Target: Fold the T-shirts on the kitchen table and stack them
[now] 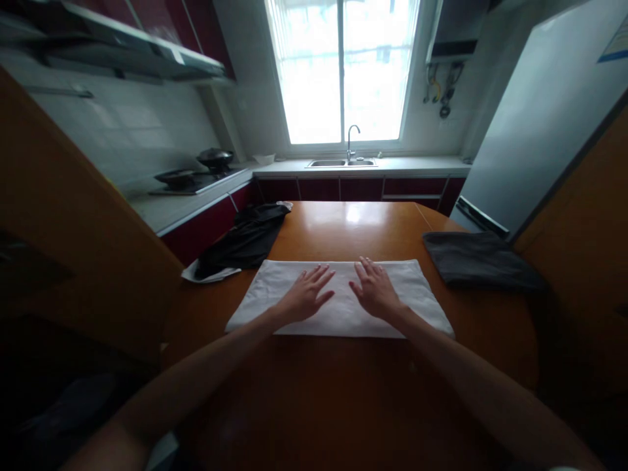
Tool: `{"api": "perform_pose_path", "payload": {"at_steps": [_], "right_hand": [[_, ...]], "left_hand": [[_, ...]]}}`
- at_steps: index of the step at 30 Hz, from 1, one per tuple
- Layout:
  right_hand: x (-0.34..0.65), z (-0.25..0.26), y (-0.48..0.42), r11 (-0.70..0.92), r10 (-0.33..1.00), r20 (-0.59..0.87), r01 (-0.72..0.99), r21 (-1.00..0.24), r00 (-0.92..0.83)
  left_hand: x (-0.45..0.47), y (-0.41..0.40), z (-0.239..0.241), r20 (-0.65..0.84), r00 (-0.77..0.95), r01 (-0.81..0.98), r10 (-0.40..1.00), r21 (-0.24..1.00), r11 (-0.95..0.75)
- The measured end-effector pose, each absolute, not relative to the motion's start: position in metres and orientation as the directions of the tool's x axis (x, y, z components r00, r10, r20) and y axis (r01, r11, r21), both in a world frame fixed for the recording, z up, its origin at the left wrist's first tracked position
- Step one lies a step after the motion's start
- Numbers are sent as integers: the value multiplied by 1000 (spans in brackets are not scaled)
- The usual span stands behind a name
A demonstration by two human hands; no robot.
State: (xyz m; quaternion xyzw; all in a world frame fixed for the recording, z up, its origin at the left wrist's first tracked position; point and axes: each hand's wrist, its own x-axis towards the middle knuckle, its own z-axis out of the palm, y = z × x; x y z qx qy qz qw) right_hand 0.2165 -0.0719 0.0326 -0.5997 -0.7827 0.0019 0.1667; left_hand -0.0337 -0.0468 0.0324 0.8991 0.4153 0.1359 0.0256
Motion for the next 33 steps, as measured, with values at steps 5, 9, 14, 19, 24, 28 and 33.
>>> {"api": "perform_pose_path", "payload": {"at_steps": [5, 9, 14, 19, 24, 28, 33], "right_hand": [[194, 10, -77, 210, 975, 110, 957, -200, -191], [201, 10, -67, 192, 974, 160, 958, -215, -159], [203, 7, -62, 170, 984, 96, 961, -220, -152], [202, 8, -62, 187, 981, 100, 954, -232, -168], [207, 12, -58, 165, 983, 118, 953, -255, -139], [216, 13, -53, 157, 985, 109, 952, -263, -132], [232, 14, -45, 119, 992, 66, 961, -250, -106]], "left_hand": [[-17, -47, 14, 90, 617, 770, 782, 136, -624], [-10, -33, 19, 111, 594, 784, 797, 139, -605], [5, -25, 12, 103, 583, 797, 806, 124, -592], [5, -20, 8, 102, 586, 794, 804, 131, -594], [4, -16, 17, 137, 570, 802, 810, 122, -585], [3, -15, 19, 85, 568, 810, 818, 118, -575], [3, -13, 15, 77, 566, 810, 820, 131, -572]]}}
